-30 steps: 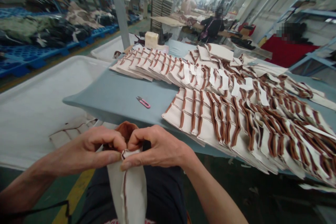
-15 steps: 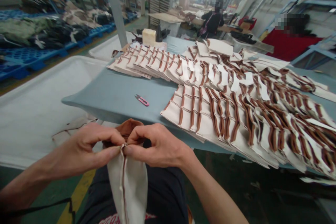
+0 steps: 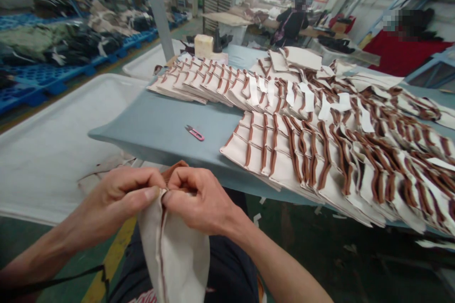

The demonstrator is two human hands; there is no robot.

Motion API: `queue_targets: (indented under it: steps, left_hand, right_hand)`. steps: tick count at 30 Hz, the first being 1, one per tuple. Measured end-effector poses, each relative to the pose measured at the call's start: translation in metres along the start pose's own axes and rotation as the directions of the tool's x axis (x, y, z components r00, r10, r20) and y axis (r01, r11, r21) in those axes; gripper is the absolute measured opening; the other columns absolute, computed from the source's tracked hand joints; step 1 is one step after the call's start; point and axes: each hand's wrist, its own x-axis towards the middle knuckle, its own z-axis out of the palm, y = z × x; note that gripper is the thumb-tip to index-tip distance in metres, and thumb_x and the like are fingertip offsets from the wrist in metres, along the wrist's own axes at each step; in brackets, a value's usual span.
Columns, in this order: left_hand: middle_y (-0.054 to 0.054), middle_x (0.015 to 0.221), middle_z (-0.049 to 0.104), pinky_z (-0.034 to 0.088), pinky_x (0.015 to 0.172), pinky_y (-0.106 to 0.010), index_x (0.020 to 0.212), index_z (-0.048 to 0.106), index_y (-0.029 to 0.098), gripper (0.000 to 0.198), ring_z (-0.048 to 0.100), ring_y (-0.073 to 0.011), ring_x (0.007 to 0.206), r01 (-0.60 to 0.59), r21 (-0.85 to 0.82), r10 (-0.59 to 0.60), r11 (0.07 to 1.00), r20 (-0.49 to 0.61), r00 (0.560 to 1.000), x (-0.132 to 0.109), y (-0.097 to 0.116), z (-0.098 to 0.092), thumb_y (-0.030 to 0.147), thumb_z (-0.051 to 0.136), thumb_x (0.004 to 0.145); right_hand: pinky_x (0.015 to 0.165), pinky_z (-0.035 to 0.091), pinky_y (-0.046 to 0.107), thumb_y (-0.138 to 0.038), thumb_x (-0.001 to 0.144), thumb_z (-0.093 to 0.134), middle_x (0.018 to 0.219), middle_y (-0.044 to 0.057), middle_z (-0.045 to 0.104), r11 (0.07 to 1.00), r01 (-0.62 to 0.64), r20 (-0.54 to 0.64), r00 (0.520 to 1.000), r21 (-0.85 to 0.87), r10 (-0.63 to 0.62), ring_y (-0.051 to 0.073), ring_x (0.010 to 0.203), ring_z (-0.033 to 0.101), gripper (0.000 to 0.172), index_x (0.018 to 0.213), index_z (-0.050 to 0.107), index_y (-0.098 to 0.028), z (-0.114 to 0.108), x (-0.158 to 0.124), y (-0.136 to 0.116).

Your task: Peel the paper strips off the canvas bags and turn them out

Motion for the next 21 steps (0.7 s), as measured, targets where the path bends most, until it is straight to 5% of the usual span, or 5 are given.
queue_targets:
  steps: [4,7,13,21]
  left_hand:
    - [0.005,0.061,0.053,0.035,0.050,-0.019,0.067,0.061,0.018,0.034,0.047,-0.0103,0.054,0.081,-0.046,-0.081,0.996,0.003,0.997,0.003,-0.002,0.008,0.036,0.051,0.094]
    - [0.006,0.060,0.050,0.034,0.050,-0.019,0.067,0.059,0.018,0.033,0.046,-0.0098,0.054,0.059,-0.012,-0.059,0.998,-0.013,0.998,0.003,-0.004,0.008,0.034,0.051,0.095]
    - [0.005,0.065,0.049,0.032,0.051,-0.021,0.070,0.058,0.018,0.036,0.044,-0.0103,0.057,0.076,-0.087,-0.065,0.993,0.122,0.990,0.000,-0.009,0.004,0.037,0.051,0.099]
    - [0.002,0.070,0.058,0.035,0.055,-0.019,0.074,0.067,0.015,0.034,0.049,-0.0113,0.063,0.151,-0.217,-0.103,0.964,0.219,0.970,0.002,-0.008,0.003,0.041,0.067,0.097]
  right_hand:
    - [0.059,0.033,0.026,-0.035,0.082,0.062,0.062,-0.006,0.042,0.988,0.125,-0.110,0.985,-0.085,-0.134,0.012,0.061,0.040,0.026,0.066,0.045,-0.025,0.003,0.001,0.012]
    - [0.060,0.033,0.026,-0.037,0.083,0.061,0.060,-0.007,0.040,0.987,0.108,-0.115,0.986,-0.120,-0.122,0.013,0.062,0.042,0.027,0.065,0.046,-0.025,0.001,0.002,0.017]
    - [0.053,0.025,0.024,-0.049,0.086,0.071,0.060,-0.008,0.035,0.997,-0.040,0.068,0.997,0.066,0.036,0.010,0.058,0.031,0.044,0.065,0.041,-0.025,-0.003,0.001,0.021]
    - [0.056,0.027,0.024,-0.053,0.093,0.078,0.065,-0.007,0.041,0.992,0.041,0.162,0.985,0.120,-0.060,0.010,0.063,0.034,0.051,0.068,0.045,-0.023,-0.012,-0.001,0.026]
